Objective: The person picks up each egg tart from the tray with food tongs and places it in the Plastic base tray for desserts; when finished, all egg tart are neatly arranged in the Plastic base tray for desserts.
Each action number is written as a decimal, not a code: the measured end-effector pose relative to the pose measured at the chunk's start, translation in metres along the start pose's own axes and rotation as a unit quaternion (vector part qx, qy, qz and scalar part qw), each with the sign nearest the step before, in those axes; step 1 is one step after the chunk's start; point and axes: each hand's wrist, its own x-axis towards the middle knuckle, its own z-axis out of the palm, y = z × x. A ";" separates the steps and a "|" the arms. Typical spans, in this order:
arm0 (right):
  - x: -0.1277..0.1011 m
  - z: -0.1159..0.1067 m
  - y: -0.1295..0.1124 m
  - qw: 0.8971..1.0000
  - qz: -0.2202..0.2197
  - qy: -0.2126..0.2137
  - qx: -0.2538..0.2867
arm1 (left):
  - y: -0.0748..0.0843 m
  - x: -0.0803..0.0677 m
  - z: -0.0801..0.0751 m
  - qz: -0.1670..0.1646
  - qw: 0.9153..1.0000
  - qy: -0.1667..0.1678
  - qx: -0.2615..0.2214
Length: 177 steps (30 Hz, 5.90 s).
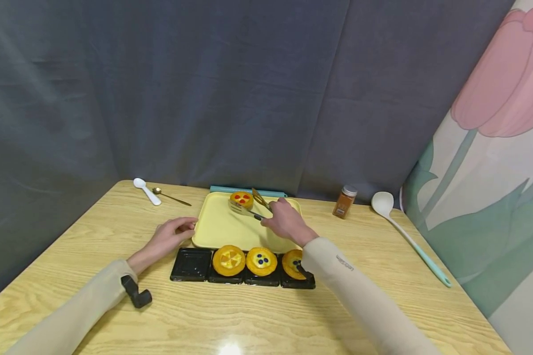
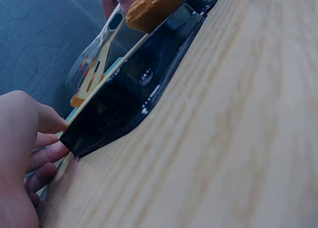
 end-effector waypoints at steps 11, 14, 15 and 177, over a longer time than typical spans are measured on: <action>0.005 0.003 -0.003 1.000 0.004 0.001 -0.007 | 0.002 -0.001 0.000 0.004 1.000 0.004 -0.003; 0.006 0.003 -0.004 1.000 0.004 0.002 -0.008 | 0.002 -0.001 -0.001 0.009 1.000 0.007 -0.005; 0.006 0.004 -0.004 1.000 0.003 0.002 -0.008 | 0.002 -0.001 -0.001 0.008 1.000 0.008 -0.005; -0.152 -0.019 0.120 0.990 0.072 0.125 0.003 | -0.005 -0.004 0.000 -0.006 1.000 -0.001 -0.007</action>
